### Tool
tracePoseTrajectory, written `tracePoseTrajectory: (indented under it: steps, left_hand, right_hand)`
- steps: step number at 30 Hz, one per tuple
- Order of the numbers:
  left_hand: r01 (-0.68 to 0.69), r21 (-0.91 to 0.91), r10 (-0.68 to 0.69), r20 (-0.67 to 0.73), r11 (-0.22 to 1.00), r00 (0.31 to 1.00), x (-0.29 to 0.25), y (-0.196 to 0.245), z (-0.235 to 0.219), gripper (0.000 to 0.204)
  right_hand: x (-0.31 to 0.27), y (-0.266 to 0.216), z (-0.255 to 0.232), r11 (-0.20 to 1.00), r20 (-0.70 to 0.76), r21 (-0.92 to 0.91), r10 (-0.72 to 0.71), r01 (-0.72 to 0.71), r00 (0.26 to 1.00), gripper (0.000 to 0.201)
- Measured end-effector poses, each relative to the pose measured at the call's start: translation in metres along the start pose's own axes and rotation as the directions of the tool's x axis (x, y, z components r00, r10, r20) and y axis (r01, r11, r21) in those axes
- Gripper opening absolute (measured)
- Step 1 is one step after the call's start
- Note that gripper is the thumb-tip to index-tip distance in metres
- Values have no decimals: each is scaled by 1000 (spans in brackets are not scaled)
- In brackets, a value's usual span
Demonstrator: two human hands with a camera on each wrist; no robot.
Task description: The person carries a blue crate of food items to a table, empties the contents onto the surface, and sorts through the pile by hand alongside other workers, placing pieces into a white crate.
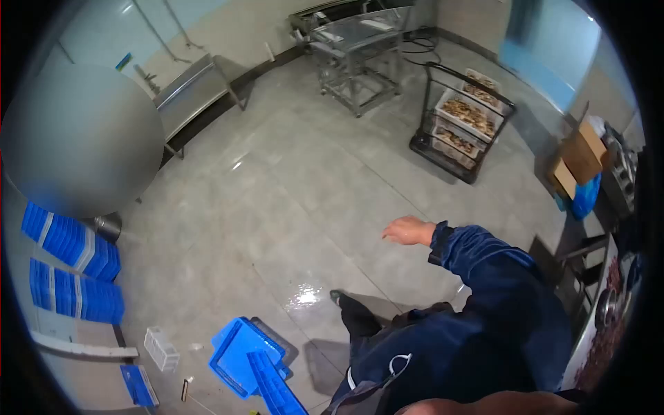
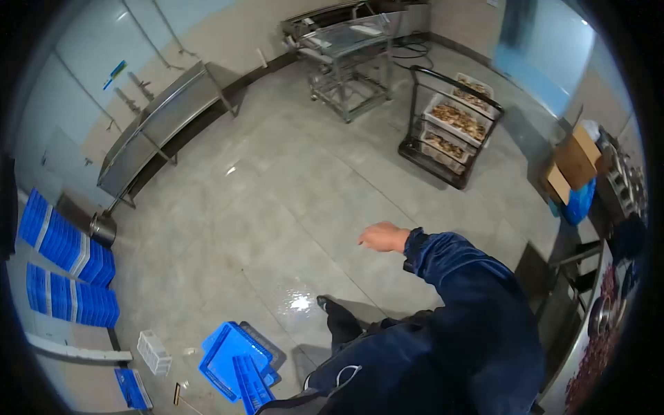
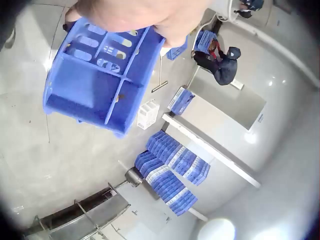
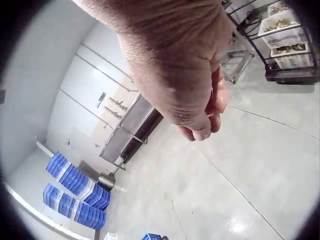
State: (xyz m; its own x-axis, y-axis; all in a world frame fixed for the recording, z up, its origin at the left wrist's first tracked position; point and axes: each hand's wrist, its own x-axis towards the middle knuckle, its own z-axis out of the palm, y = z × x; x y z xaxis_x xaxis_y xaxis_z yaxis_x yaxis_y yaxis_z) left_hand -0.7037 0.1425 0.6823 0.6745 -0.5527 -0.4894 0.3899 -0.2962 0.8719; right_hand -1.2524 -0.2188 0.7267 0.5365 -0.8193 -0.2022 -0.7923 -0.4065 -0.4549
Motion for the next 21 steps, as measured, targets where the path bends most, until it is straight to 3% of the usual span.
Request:
tracePoseTrajectory:
  steps: [2,3,4,5,6,8,9,11,12,13,15,16,17,18,21]
  left_hand:
    - [-51,-27,51,-1,998,999,36,19,-1,81]
    - [-87,-54,87,10,995,996,57,25,-2,81]
    - [-146,-83,150,47,986,988,77,32,-6,82]
    - [-198,-112,207,73,974,976,95,37,-5,82]
    - [-248,-128,262,110,960,959,110,45,-4,83]
    - [-341,-165,368,183,925,912,155,66,13,84]
    - [-382,-184,416,215,906,883,184,84,32,85]
    - [-456,-226,507,301,861,808,251,120,75,86]
    - [-493,-244,550,336,835,765,281,137,98,87]
    - [-491,-230,540,288,840,791,304,157,130,89]
    - [-483,-204,518,187,852,835,336,182,171,94]
    - [-481,-195,509,134,855,850,350,190,184,96]
    - [-444,-238,494,227,864,839,397,182,172,104]
    - [-480,-224,519,172,848,837,401,205,207,105]
    - [-574,-177,593,81,799,801,421,296,310,108]
  right_hand:
    - [56,36,4,998,-80,-66,15,-21,997,29]
    - [77,43,-17,988,-55,-117,90,-96,994,30]
    - [94,30,-39,954,5,-157,260,-257,965,29]
    - [95,45,-34,953,-61,-179,236,-244,970,29]
    - [79,48,-28,921,35,-110,379,-373,925,29]
    - [83,60,-43,913,181,-131,404,-386,896,31]
    - [104,51,-70,910,220,-97,414,-402,883,31]
    - [157,108,-66,961,202,-111,271,-253,941,31]
    - [170,123,-71,945,141,-80,327,-318,935,30]
    - [177,136,-79,924,81,-44,382,-380,920,30]
    - [197,162,-91,873,258,-24,476,-487,841,27]
    - [215,174,-95,881,190,47,455,-471,870,26]
    - [233,186,-99,887,120,119,434,-447,893,26]
    - [255,195,-106,890,49,189,415,-416,909,26]
    - [349,196,-141,819,85,288,495,-497,865,28]
